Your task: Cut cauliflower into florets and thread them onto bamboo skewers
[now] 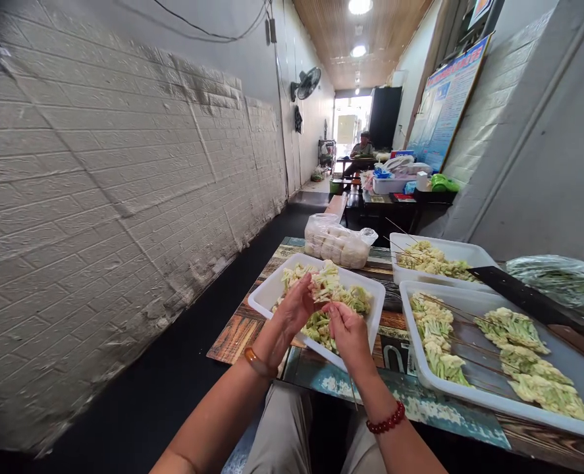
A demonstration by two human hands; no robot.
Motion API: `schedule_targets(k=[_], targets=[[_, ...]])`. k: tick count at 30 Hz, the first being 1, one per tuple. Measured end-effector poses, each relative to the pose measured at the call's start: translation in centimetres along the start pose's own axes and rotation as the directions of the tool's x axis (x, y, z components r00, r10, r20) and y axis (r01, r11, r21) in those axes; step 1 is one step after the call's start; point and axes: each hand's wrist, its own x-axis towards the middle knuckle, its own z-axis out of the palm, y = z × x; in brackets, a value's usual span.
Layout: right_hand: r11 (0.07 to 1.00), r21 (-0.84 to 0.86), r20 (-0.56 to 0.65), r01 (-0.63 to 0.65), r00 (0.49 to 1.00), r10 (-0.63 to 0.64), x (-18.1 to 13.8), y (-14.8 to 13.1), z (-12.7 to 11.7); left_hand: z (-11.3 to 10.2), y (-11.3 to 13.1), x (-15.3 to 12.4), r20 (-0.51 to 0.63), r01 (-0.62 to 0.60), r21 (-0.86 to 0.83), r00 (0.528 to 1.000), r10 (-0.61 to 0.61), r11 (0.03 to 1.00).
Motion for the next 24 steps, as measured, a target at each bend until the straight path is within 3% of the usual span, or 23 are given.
schedule_targets(k=[16, 24], targets=[[0.999, 0.033, 0.013, 0.043, 0.999, -0.043, -0.5, -1.1, -0.8, 3.6, -1.1, 1.2, -0.295, -0.027, 0.068, 0.954, 0.046, 0.997], [0.996, 0.009, -0.071, 0.092, 0.993, -0.092, -0.4, -0.7, -1.3, 4.7, -1.7, 1.1, -0.314, -0.034, 0.156, 0.946, 0.082, 0.987]])
